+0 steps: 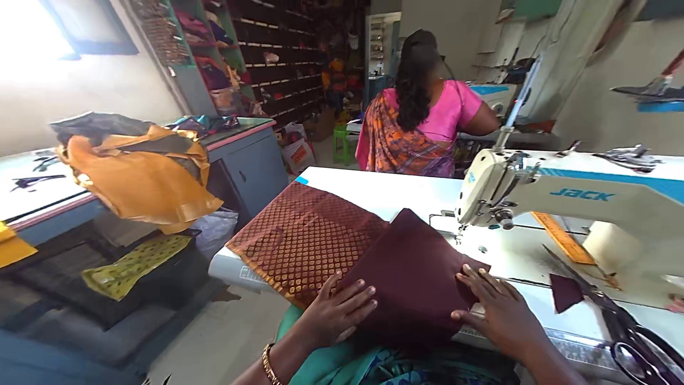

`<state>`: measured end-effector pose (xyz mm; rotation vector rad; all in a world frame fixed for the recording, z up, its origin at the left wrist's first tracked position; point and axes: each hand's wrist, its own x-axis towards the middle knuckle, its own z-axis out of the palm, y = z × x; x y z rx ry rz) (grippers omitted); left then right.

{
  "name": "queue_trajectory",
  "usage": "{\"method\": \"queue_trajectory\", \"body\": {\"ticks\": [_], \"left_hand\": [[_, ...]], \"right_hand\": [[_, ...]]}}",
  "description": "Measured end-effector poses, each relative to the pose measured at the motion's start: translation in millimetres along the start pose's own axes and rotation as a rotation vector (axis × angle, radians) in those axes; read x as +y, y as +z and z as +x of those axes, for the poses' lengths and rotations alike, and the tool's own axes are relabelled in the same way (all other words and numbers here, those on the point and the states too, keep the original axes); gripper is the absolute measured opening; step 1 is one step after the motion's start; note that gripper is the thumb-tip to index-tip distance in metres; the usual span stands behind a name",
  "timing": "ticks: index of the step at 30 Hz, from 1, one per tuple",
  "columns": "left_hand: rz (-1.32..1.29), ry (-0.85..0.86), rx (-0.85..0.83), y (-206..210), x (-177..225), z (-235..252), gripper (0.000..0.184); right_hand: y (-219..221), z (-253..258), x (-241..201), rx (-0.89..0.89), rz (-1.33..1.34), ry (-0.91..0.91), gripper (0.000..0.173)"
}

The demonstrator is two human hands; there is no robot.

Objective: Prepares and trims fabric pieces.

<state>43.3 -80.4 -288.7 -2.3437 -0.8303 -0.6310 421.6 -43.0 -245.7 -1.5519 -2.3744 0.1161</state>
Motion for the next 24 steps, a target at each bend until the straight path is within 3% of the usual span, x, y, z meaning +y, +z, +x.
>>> {"method": "queue_trajectory", "body": {"ticks": [2, 7, 10, 12, 14, 16, 19, 24], "left_hand": [[-0.037, 0.03, 0.061, 1, 2, -3, 0.031], [-0.114, -0.007, 0.216, -9, -5, 12, 0.028], [-0.137, -0.064, 0.316, -27, -11, 38, 0.026], [-0.088, -0.068, 0.357, -43, -17, 60, 0.024], [-0.043, -0.054, 0.387, -60, -23, 85, 0.024], [-0.025, -0.029, 0.404, -80, -29, 109, 0.023], [0.026, 0.002, 0.433, -112, -34, 143, 0.019], [0.251, -0.124, 0.345, -172, -48, 189, 0.026]], "right_hand": [[2, -10, -2, 0.039, -0.043, -0.035, 0.106], [13, -22, -2, 0.163, -0.044, -0.098, 0.105], [9, -25, -11, 0.171, 0.031, -0.086, 0.095], [5, -24, -19, 0.162, 0.12, -0.057, 0.078], [6, -22, -24, 0.223, 0.25, -0.043, 0.048], [11, -20, -25, 0.312, 0.342, -0.035, 0.029], [10, -22, -29, 0.353, 0.591, -0.014, 0.021], [-29, -36, -48, 0.204, 1.271, 0.011, 0.015]]}}
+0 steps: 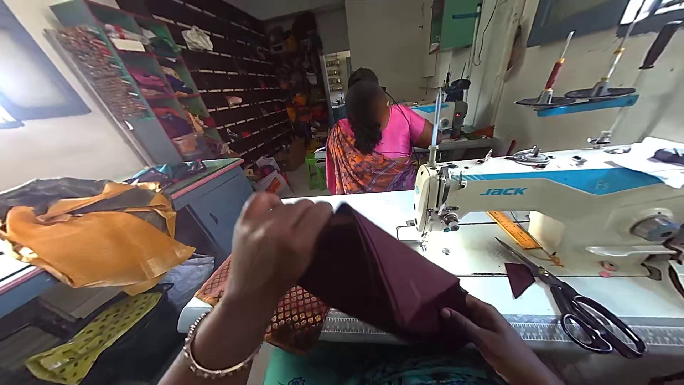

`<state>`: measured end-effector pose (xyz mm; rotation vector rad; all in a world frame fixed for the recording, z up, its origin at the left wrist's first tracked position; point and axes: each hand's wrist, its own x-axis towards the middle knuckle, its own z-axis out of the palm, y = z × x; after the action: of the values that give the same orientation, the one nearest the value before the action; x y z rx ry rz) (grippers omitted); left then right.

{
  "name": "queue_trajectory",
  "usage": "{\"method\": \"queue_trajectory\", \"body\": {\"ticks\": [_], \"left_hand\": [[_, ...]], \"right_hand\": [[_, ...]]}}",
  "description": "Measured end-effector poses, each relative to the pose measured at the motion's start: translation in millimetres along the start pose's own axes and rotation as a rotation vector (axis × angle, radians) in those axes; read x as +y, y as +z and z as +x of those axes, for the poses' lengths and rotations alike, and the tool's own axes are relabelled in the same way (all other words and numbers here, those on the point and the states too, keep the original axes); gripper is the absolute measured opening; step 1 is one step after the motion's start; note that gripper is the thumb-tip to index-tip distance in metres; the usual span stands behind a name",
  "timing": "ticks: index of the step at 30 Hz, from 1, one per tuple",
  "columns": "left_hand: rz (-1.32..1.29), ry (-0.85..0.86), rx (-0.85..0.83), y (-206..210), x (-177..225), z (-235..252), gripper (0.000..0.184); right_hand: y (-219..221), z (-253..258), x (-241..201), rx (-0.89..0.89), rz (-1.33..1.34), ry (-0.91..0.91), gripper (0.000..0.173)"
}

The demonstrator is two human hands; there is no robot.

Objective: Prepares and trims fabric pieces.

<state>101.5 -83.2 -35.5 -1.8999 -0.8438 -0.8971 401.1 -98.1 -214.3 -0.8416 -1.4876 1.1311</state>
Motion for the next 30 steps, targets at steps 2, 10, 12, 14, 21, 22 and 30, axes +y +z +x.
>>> {"method": "queue_trajectory", "body": {"ticks": [2, 10, 12, 14, 21, 22, 30], "left_hand": [[0.013, -0.076, -0.13, 6, -12, 18, 0.04], [-0.128, -0.229, -0.853, 154, -33, -11, 0.038], [-0.181, -0.347, -0.959, 173, -11, -26, 0.05], [-0.274, -0.375, -1.034, 179, 27, -39, 0.061], [-0.562, -0.46, -1.346, 160, 137, -68, 0.087], [-0.548, -0.464, -1.349, 161, 140, -70, 0.09], [-0.568, -0.442, -1.344, 176, 129, -74, 0.093]], "right_hand": [[0, -1, -16, 0.002, 0.028, 0.011, 0.013], [1, 34, 6, 0.191, -0.386, 0.337, 0.054], [1, 42, 11, 0.175, -0.544, 0.426, 0.063], [-1, 43, 11, 0.171, -0.547, 0.481, 0.064], [-43, 6, 5, 0.281, -0.529, 0.416, 0.048], [-56, -3, 4, 0.331, -0.652, 0.352, 0.041], [-130, -49, 13, 0.616, -1.265, 0.238, 0.03]]}}
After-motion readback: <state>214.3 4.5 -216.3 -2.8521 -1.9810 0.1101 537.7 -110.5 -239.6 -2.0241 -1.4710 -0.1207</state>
